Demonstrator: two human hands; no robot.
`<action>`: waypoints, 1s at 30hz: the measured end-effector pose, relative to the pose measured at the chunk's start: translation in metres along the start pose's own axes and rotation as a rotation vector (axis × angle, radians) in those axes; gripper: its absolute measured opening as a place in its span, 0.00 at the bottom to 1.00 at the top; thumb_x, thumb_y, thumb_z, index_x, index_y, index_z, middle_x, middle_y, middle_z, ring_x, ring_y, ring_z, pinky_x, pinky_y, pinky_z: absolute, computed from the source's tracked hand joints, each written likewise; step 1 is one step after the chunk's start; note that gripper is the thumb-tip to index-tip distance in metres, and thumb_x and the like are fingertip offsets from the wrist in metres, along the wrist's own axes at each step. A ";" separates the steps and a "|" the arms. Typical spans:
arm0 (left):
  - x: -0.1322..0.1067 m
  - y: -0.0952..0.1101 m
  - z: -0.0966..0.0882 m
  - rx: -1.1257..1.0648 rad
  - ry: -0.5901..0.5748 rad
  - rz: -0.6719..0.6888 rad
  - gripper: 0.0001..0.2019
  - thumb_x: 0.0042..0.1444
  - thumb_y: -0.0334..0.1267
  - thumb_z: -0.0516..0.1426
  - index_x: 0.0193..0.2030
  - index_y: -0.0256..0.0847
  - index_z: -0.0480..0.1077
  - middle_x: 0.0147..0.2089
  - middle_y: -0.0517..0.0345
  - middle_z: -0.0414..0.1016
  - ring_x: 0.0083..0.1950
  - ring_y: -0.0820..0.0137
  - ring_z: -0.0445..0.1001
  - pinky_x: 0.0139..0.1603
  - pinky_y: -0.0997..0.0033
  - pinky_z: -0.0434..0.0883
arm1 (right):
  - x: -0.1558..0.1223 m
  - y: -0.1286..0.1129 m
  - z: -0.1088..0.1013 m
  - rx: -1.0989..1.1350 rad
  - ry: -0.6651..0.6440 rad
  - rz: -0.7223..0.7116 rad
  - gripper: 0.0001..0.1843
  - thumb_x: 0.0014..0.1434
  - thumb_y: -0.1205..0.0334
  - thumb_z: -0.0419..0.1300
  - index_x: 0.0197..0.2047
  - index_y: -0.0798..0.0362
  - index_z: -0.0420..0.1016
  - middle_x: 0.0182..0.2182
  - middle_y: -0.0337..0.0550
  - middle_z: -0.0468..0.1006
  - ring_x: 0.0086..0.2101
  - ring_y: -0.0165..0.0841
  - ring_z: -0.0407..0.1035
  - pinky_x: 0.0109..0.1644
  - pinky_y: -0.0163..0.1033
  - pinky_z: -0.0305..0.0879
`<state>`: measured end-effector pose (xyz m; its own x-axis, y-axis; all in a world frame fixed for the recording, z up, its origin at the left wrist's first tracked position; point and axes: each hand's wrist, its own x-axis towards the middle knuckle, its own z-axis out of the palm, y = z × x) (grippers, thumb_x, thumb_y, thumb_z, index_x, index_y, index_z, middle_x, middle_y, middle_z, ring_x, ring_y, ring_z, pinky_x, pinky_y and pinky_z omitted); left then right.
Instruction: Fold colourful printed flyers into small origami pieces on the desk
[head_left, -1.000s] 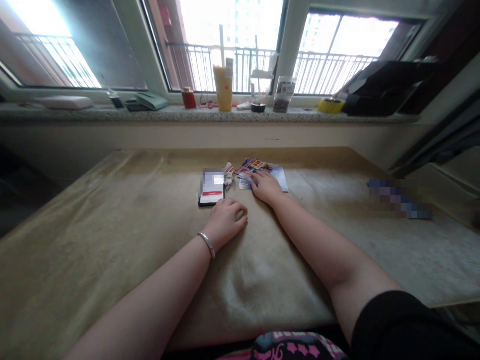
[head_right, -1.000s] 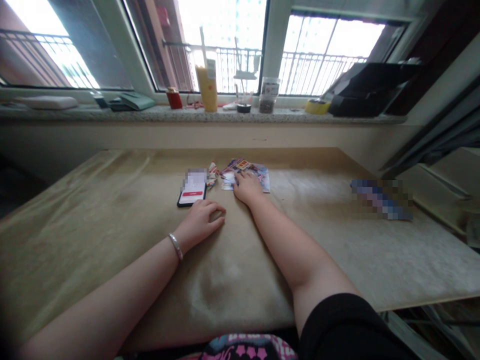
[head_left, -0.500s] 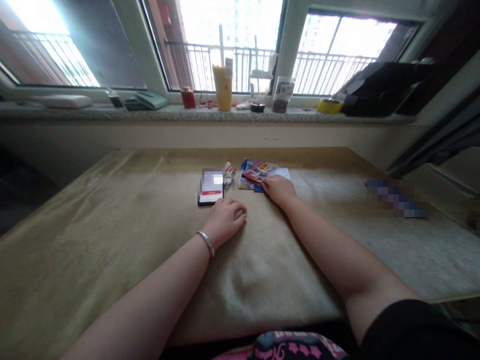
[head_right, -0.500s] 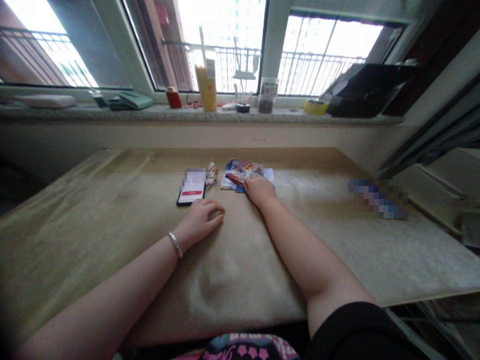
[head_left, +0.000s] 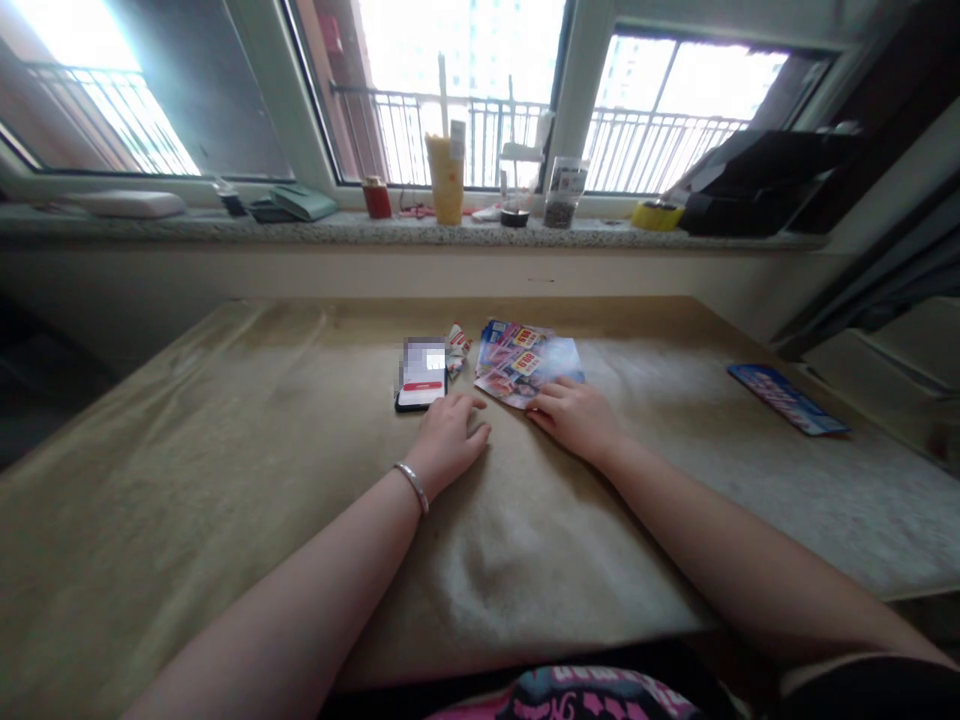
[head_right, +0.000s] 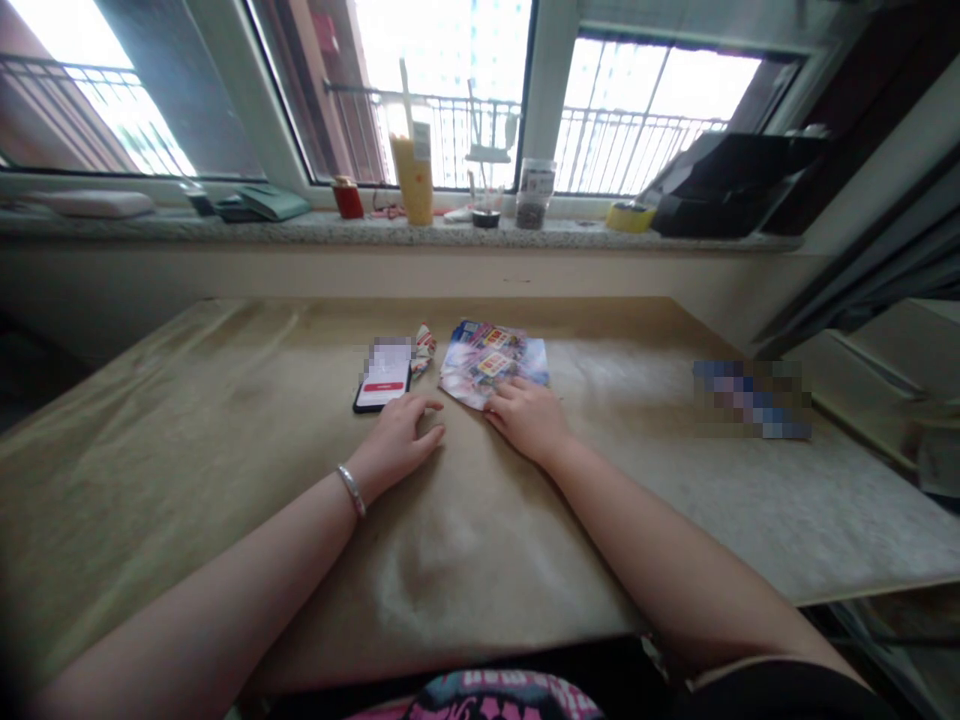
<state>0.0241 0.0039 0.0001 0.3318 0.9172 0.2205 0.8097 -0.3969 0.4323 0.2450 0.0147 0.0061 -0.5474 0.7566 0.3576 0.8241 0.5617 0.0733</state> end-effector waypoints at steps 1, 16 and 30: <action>0.000 0.001 0.000 -0.002 0.007 0.005 0.16 0.55 0.38 0.55 0.49 0.37 0.69 0.51 0.48 0.69 0.52 0.59 0.66 0.56 0.57 0.64 | -0.003 -0.002 0.000 0.042 0.007 -0.008 0.12 0.62 0.58 0.54 0.35 0.51 0.78 0.35 0.45 0.77 0.39 0.36 0.66 0.39 0.38 0.57; -0.002 0.000 0.000 0.147 0.007 0.150 0.18 0.58 0.42 0.54 0.53 0.41 0.70 0.57 0.54 0.70 0.57 0.60 0.63 0.60 0.57 0.61 | -0.007 -0.012 0.000 0.743 -0.151 -0.201 0.05 0.54 0.62 0.63 0.31 0.52 0.80 0.28 0.42 0.78 0.31 0.31 0.71 0.38 0.35 0.65; -0.005 0.004 -0.009 0.180 -0.119 0.283 0.16 0.57 0.39 0.54 0.52 0.38 0.71 0.55 0.51 0.72 0.56 0.61 0.67 0.59 0.61 0.64 | -0.017 0.016 -0.022 0.833 -0.519 0.001 0.14 0.51 0.61 0.63 0.43 0.51 0.79 0.34 0.40 0.79 0.33 0.31 0.71 0.35 0.34 0.65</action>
<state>0.0218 -0.0025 0.0087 0.6010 0.7734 0.2015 0.7462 -0.6333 0.2053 0.2708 0.0031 0.0218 -0.7071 0.6983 -0.1112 0.5675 0.4666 -0.6785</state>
